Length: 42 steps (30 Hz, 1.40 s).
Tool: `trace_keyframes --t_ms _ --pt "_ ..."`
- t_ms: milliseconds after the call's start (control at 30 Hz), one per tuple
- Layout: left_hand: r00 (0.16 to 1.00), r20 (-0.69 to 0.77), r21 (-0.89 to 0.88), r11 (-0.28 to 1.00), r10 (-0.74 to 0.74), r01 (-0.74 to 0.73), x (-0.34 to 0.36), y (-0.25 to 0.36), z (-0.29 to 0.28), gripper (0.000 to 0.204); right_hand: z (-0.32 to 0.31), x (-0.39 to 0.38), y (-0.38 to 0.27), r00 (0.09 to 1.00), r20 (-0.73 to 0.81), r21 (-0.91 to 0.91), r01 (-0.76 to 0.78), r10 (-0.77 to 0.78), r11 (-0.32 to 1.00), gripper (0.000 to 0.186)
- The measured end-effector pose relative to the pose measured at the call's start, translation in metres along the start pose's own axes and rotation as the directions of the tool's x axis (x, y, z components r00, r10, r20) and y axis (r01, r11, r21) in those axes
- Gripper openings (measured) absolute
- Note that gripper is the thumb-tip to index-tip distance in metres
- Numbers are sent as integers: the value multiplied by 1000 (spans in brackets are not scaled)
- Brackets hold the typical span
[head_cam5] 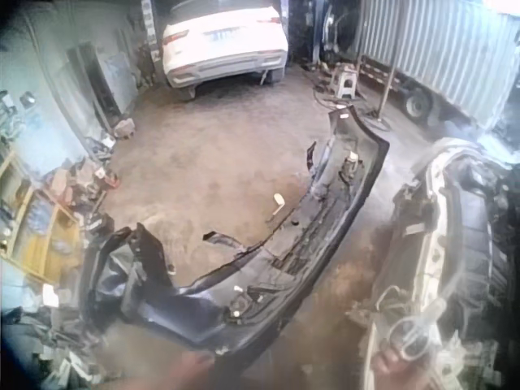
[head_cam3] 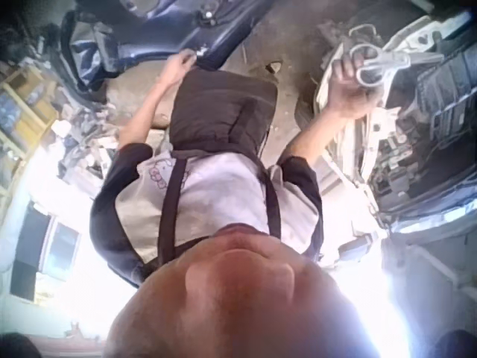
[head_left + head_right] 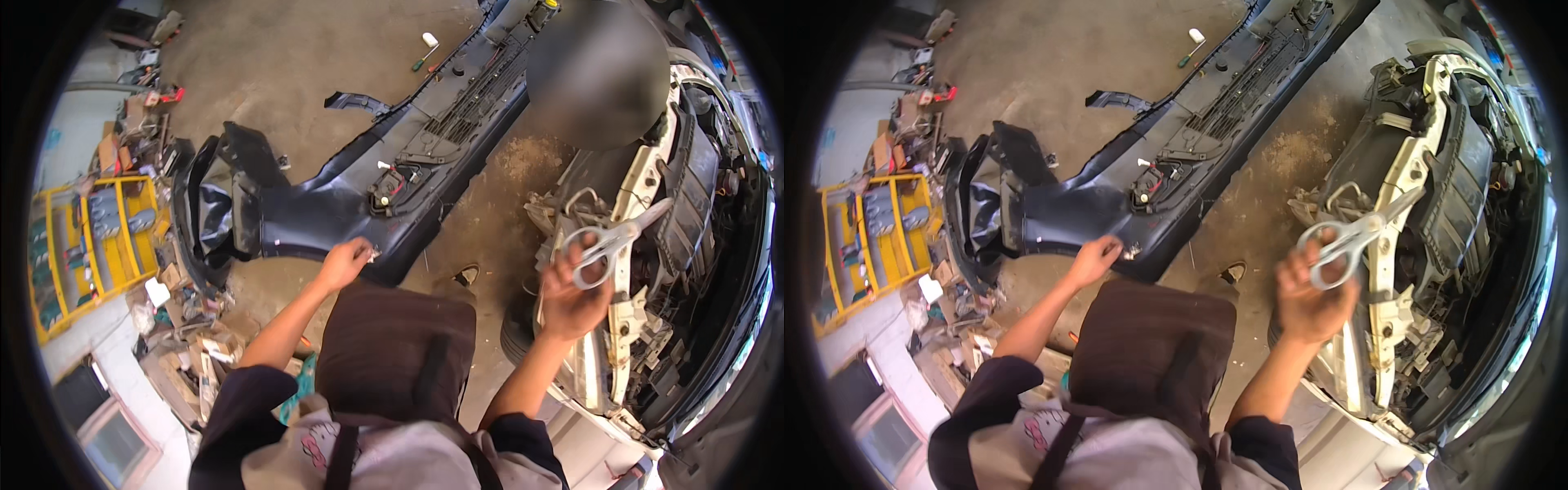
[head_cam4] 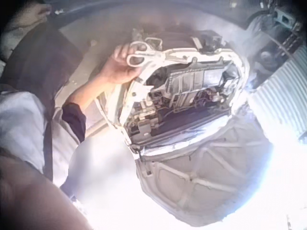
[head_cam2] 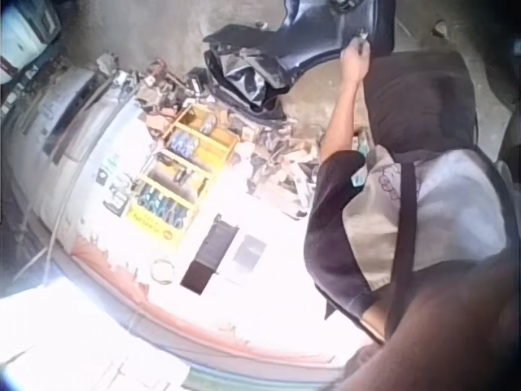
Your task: The person works on a detached car bumper, using a screwdriver to adjust components and scissors to cut wires. They then use electrical tape to secure the wires and reposition the bumper assembly.
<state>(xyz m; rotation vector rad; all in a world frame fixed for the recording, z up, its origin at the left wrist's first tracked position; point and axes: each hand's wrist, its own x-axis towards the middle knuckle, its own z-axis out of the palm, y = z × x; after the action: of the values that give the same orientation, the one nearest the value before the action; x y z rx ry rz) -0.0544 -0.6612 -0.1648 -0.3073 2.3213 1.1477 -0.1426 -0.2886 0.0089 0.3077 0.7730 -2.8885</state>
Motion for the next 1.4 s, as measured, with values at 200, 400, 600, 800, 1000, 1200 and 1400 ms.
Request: trace_keyframes --t_ms 200,400,600,800,1000,1200,1400 --pt "996 -3 206 975 86 -83 255 -83 -15 34 -34 29 214 947 -149 18 -285 284 958 71" --pt "954 109 332 894 280 -300 377 -171 23 41 -84 73 336 802 -344 -116 -552 487 826 64" --pt "976 216 -224 974 9 41 349 -206 30 28 -123 110 388 634 -582 -435 -772 509 464 49" --pt "908 380 -682 609 -177 405 265 -175 -16 30 -139 113 408 545 -586 -513 -822 600 246 46" --pt "882 421 -678 573 -211 460 247 -162 -15 30 -151 120 414 566 -530 -590 -781 631 205 47" --pt "870 444 -702 521 -213 486 247 -161 -15 28 -154 128 412 639 -480 -688 -699 601 194 47" --pt "888 402 -704 545 -223 456 247 -158 -10 32 -155 128 410 616 -497 -684 -712 612 161 47"
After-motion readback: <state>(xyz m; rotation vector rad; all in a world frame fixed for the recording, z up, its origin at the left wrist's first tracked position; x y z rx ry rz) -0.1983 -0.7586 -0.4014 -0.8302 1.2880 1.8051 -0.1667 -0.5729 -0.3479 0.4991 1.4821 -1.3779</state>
